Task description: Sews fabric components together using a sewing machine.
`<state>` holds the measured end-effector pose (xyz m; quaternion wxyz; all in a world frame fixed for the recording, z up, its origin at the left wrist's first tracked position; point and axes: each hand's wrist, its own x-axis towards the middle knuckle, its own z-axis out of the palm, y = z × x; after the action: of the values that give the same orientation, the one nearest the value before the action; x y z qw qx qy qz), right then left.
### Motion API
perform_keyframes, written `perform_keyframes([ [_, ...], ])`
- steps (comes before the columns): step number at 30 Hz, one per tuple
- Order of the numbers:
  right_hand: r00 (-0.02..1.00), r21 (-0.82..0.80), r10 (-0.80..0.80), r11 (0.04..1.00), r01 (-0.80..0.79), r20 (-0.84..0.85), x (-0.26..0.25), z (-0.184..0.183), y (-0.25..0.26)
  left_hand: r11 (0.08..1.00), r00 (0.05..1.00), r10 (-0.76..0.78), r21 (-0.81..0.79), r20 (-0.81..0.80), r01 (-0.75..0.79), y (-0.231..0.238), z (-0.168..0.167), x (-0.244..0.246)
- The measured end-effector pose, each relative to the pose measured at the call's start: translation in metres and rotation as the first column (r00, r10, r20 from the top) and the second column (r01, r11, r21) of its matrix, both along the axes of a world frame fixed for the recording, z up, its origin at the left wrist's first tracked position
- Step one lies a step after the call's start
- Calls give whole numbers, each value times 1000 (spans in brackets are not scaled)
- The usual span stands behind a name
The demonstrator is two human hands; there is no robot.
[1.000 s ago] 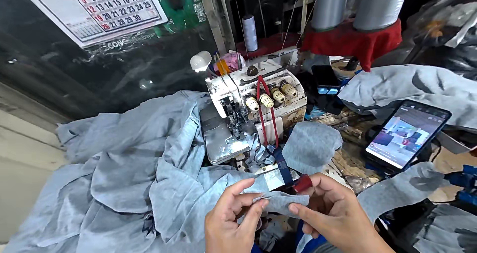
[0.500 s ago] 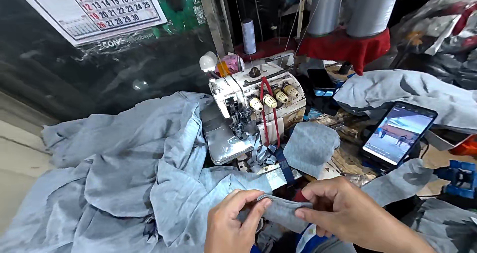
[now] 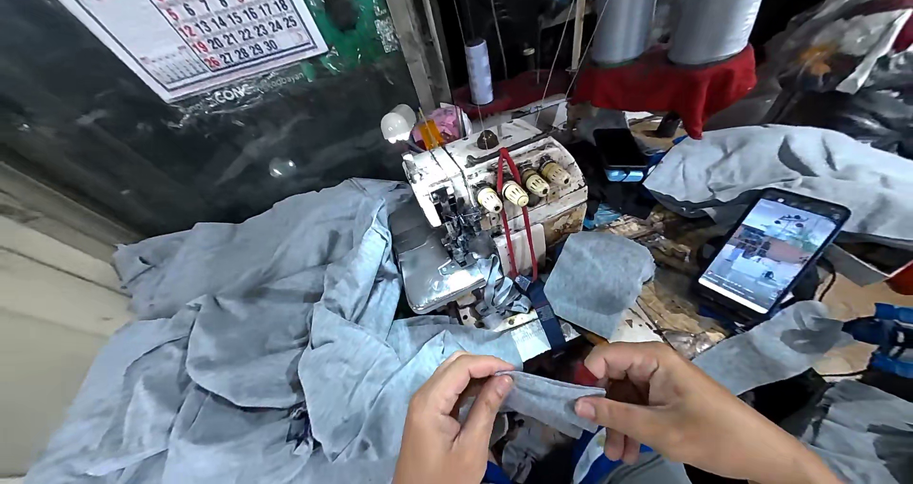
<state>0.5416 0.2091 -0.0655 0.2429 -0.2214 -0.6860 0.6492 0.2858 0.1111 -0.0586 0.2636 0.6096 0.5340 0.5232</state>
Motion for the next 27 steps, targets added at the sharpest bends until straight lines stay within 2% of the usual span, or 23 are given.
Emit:
perform_keyframes([
  [2, 1000, -12, 13, 1000, -13, 1, 1, 5, -2, 999, 999, 30, 25, -20, -30, 1, -2, 7],
  [6, 1000, -1, 2, 1000, -2, 31, -6, 5, -3, 994, 995, 100, -42, 1, -100, 1, -12, 15],
  [8, 1000, 30, -11, 1000, 10, 21, -16, 9, 0, 994, 995, 88, -53, -41, -90, 6, -1, -2],
  [10, 998, 39, -31, 999, 32, -49, -33, 21, 3, 996, 985, 84, 17, -149, -82, 18, 25, -27],
  [13, 991, -32, -117, 993, 116, -60, -78, 22, 18, 972, 908, 173, 217, -382, -94, 65, 46, -62],
  [16, 968, -212, -252, 947, 242, -20, -120, -7, 33, 948, 760, 298, 273, -577, -164, 112, 23, -90],
  [18, 956, -268, -293, 922, 278, -15, -128, -13, 33, 916, 643, 397, 330, -654, -229, 120, 20, -95],
  [20, 953, -252, -303, 923, 292, -5, -125, -15, 28, 896, 572, 443, 355, -690, -266, 115, 25, -89],
  [24, 965, -192, -262, 948, 253, -19, -114, -12, 26, 915, 607, 402, 334, -686, -228, 101, 14, -63],
  [27, 956, -210, -294, 936, 282, -27, -116, -5, 33, 909, 594, 416, 330, -689, -254, 94, 10, -61],
])
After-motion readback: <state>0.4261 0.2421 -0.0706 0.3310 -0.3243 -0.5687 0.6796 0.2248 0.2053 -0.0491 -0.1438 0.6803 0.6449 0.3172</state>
